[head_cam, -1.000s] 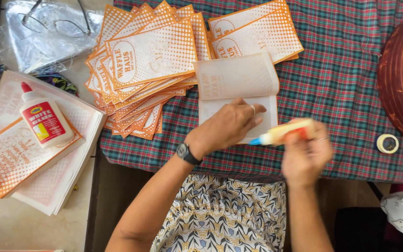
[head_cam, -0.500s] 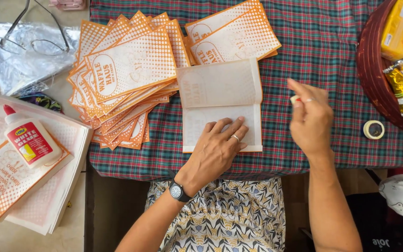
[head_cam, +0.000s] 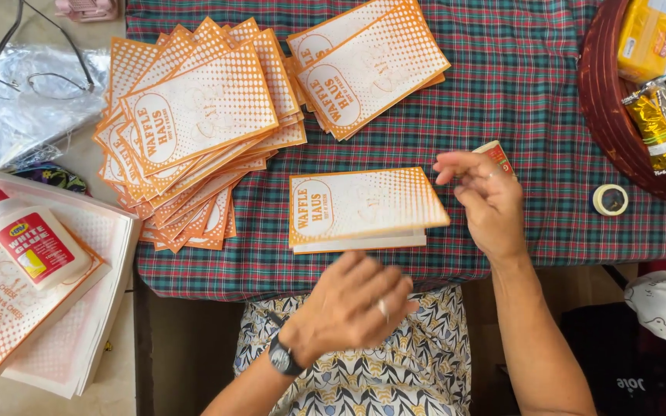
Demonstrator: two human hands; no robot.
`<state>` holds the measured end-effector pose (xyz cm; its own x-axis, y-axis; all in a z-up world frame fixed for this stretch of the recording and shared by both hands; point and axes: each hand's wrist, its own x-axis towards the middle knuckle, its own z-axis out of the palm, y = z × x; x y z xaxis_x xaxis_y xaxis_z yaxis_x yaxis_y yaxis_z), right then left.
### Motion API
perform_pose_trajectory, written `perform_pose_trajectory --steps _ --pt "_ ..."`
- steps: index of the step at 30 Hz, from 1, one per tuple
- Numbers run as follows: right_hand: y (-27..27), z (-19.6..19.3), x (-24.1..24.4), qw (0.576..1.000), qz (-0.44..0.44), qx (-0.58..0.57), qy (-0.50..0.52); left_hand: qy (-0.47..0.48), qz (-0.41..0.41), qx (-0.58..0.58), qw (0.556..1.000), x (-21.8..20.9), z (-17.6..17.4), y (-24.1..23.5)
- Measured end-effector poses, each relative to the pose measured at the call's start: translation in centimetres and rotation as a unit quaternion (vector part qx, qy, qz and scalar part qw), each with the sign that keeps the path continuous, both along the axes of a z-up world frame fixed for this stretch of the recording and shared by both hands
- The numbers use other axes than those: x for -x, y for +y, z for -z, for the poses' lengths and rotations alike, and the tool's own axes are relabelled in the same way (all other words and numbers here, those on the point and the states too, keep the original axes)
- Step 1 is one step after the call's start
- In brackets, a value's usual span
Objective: Assembling paper bags by applying glue to templates and folding them into shape.
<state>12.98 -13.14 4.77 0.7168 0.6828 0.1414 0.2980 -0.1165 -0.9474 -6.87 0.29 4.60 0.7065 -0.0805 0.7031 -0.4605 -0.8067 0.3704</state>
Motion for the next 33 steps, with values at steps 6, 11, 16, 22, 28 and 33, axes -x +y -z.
perform_pose_trajectory --steps 6,11,16,22,28,33 --pt "-2.8 -1.2 1.6 0.978 -0.039 0.0 -0.207 0.026 -0.077 -0.029 0.996 3.3 0.4 2.6" --pt "-3.3 -0.4 3.4 0.924 -0.153 -0.007 -0.35 0.124 -0.138 -0.075 0.98 4.5 2.2 4.5" --pt "-3.3 1.1 3.7 0.892 -0.177 0.025 -0.416 0.159 -0.145 -0.089 0.972 4.3 2.8 5.0" --pt "-2.6 1.3 3.9 0.91 -0.12 -0.014 -0.396 0.105 -0.175 -0.078 0.976 3.3 2.0 5.4" --pt "-2.8 1.7 4.1 0.914 -0.107 0.007 -0.392 0.128 -0.198 -0.07 0.969 3.2 2.7 6.1" --pt "-2.6 1.2 4.5 0.905 -0.109 0.031 -0.409 0.147 -0.203 -0.047 0.967 2.9 3.6 6.9"
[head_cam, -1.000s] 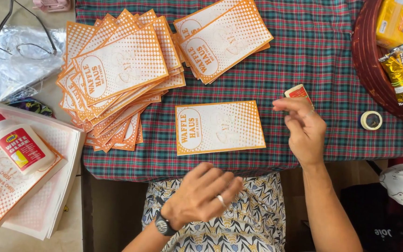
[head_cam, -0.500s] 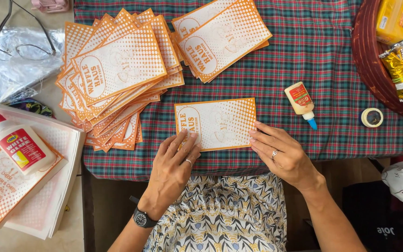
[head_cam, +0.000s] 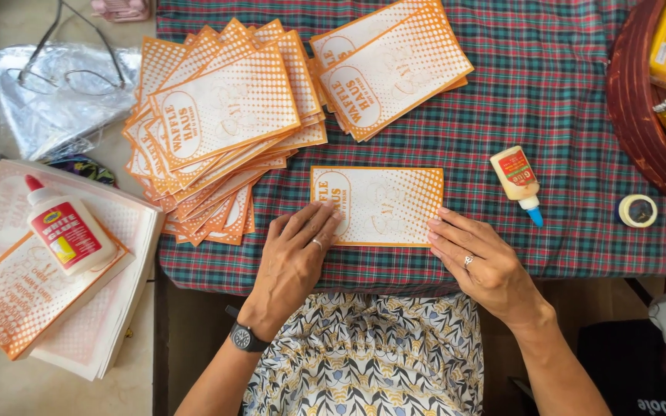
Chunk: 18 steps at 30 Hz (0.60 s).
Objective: Assembling paper bags by applying glue to templates and folding them into shape.
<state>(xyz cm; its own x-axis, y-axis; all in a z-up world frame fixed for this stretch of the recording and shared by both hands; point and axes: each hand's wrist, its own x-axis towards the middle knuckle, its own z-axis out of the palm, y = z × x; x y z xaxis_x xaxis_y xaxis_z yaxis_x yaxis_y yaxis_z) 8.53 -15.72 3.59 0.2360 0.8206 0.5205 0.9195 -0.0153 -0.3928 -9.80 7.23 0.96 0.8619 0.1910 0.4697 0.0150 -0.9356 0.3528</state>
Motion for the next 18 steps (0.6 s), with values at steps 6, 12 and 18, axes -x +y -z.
perform_pose_trajectory --steps 6,12,18 --pt "-0.1 0.2 -0.6 0.998 -0.02 0.023 -0.05 0.054 0.05 0.051 0.996 0.3 -1.5 1.3" --pt "0.7 0.4 -0.8 0.995 -0.025 -0.004 -0.1 0.014 0.077 0.008 0.997 -0.2 -1.0 0.2" --pt "-0.7 -3.3 -1.2 0.991 0.047 -0.018 0.123 -0.084 0.054 0.111 0.989 -0.3 -5.5 -0.6"
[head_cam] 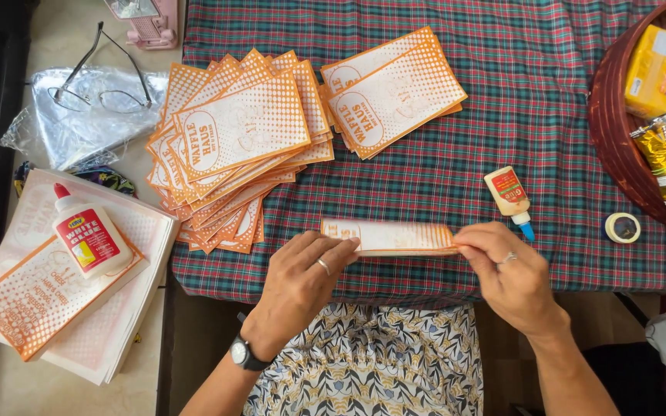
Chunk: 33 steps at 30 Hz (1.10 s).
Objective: Assembling paper bags by applying glue to templates and folding them into shape.
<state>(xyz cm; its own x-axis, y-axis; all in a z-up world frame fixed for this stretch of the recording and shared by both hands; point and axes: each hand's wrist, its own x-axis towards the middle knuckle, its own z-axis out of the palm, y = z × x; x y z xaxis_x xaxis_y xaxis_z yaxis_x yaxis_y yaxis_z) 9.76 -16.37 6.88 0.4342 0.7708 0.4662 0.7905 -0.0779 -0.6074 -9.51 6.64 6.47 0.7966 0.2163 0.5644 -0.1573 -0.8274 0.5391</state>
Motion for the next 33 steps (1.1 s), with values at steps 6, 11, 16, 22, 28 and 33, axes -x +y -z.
perform_pose_trajectory --steps 6,11,16,22,28,33 --pt "-0.9 -3.1 0.7 1.0 -0.005 0.013 0.024 0.076 0.026 0.232 0.969 1.0 -3.0 0.3" --pt "-1.1 -2.7 1.0 0.998 -0.004 0.016 0.062 0.126 0.001 0.312 0.942 1.4 -2.6 0.5" --pt "-1.2 -2.3 1.0 0.997 -0.003 0.022 0.079 0.147 0.009 0.327 0.933 1.5 -2.4 0.8" --pt "-1.2 -2.0 1.0 0.996 0.0 0.029 0.085 0.152 0.005 0.331 0.931 1.6 -2.1 0.9" --pt "-1.2 -1.6 1.0 0.995 0.0 0.035 0.091 0.161 -0.008 0.343 0.925 1.7 -1.4 1.0" --pt "-0.4 -1.7 1.2 0.999 -0.025 -0.024 0.019 0.066 0.014 0.272 0.96 1.3 -2.3 1.1"
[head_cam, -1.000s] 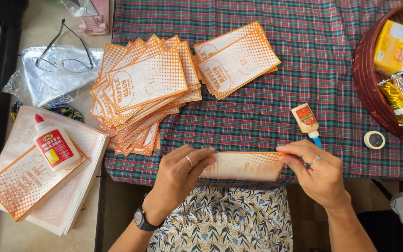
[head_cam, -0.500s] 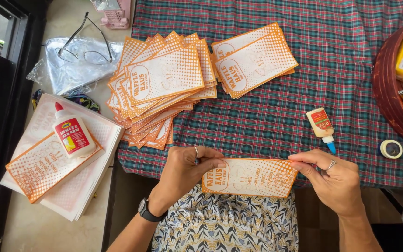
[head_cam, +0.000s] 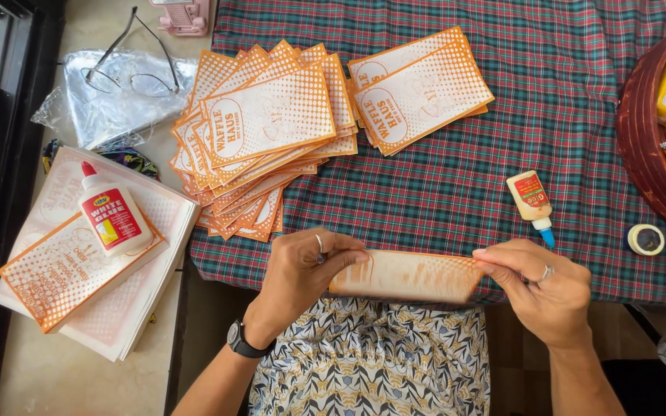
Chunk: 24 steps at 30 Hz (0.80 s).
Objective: Assembling paper bags by applying glue to templates and folding them into shape.
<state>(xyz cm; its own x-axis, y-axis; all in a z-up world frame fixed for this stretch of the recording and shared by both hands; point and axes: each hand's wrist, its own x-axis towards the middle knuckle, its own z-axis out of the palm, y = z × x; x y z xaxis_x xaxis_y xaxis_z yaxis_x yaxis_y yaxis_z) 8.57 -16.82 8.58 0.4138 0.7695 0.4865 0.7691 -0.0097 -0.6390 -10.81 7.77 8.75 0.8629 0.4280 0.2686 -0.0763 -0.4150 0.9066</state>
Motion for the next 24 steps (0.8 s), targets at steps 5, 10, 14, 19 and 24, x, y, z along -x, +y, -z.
perform_pose_trajectory --steps 5,10,14,19,24 --pt "0.4 3.6 0.1 0.983 -0.022 -0.099 -0.153 -0.113 -0.061 -0.259 0.957 -1.0 0.7 -0.3" --pt "0.5 4.2 2.3 0.975 -0.099 -0.011 -0.197 -0.132 0.027 -0.318 0.939 -1.6 3.9 -6.1" --pt "-0.3 4.2 2.9 0.996 -0.04 0.055 -0.049 -0.037 0.087 -0.336 0.937 -1.4 7.0 -9.3" --pt "-1.9 3.8 4.2 0.972 0.125 0.011 0.2 -0.004 0.079 -0.364 0.928 -0.5 7.5 -10.3" --pt "-1.3 4.0 4.4 0.953 0.165 0.001 0.254 0.019 0.106 -0.357 0.928 -0.4 8.7 -11.1"
